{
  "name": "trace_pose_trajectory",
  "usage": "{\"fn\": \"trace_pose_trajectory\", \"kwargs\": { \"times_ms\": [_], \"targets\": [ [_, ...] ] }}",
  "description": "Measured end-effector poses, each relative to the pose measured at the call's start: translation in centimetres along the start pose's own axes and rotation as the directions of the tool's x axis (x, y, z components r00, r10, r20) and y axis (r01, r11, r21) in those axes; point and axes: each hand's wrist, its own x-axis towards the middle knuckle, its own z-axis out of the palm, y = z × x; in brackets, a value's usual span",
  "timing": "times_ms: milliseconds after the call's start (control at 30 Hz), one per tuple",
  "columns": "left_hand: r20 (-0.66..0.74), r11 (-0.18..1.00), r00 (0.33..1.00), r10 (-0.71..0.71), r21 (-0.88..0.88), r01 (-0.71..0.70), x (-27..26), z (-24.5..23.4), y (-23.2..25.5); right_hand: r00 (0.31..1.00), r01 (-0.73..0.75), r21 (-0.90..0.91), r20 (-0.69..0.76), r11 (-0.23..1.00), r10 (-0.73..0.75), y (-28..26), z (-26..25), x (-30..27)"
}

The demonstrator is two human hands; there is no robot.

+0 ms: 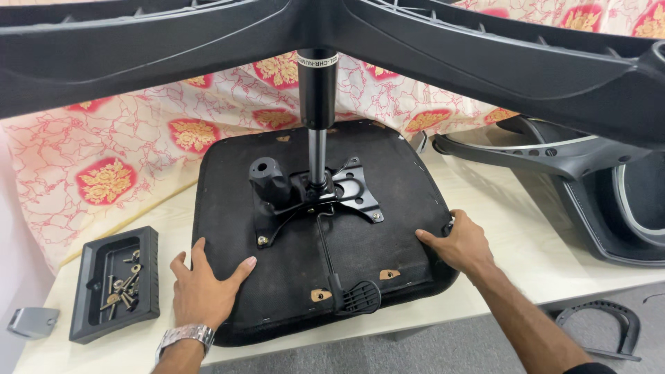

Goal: The person disassembles an office chair by removing the gas lift cylinder and base from the seat using a screwdriver. They then attach a plastic back support frame to the underside of the seat cushion, securing it with screws.

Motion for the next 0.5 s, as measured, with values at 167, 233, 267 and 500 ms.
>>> {"fn": "trace_pose_trajectory", "kwargs": {
  "times_ms": [167, 233, 267, 500],
  "targets": [
    [0.105, 0.995, 0.99, -0.098, 0.011, 0.097, 0.6, -0.4, 0.4, 0.993, -0.072, -0.019, 0.097, 0.997, 0.073, -0.6, -1.3, -0.6],
    [0.138, 0.992, 0.983, -0.123, -0.017, 0.126, 0.6, -0.6, 0.5, 0.992, -0.087, -0.011, 0.089, 0.996, 0.088, -1.1, -2.1, -1.6],
    [0.155, 0.989, 0.978, -0.136, -0.03, 0.143, 0.4, -0.6, 0.4, 0.996, -0.073, 0.004, 0.057, 0.997, 0.072, -1.6, -2.5, -2.2],
    [0.068, 0.993, 0.991, -0.111, -0.031, 0.113, -1.3, 0.4, 0.0, 0.84, 0.09, 0.6, 0.383, 0.795, -0.384, -10.0, -6.3, -6.3]
  ]
}}
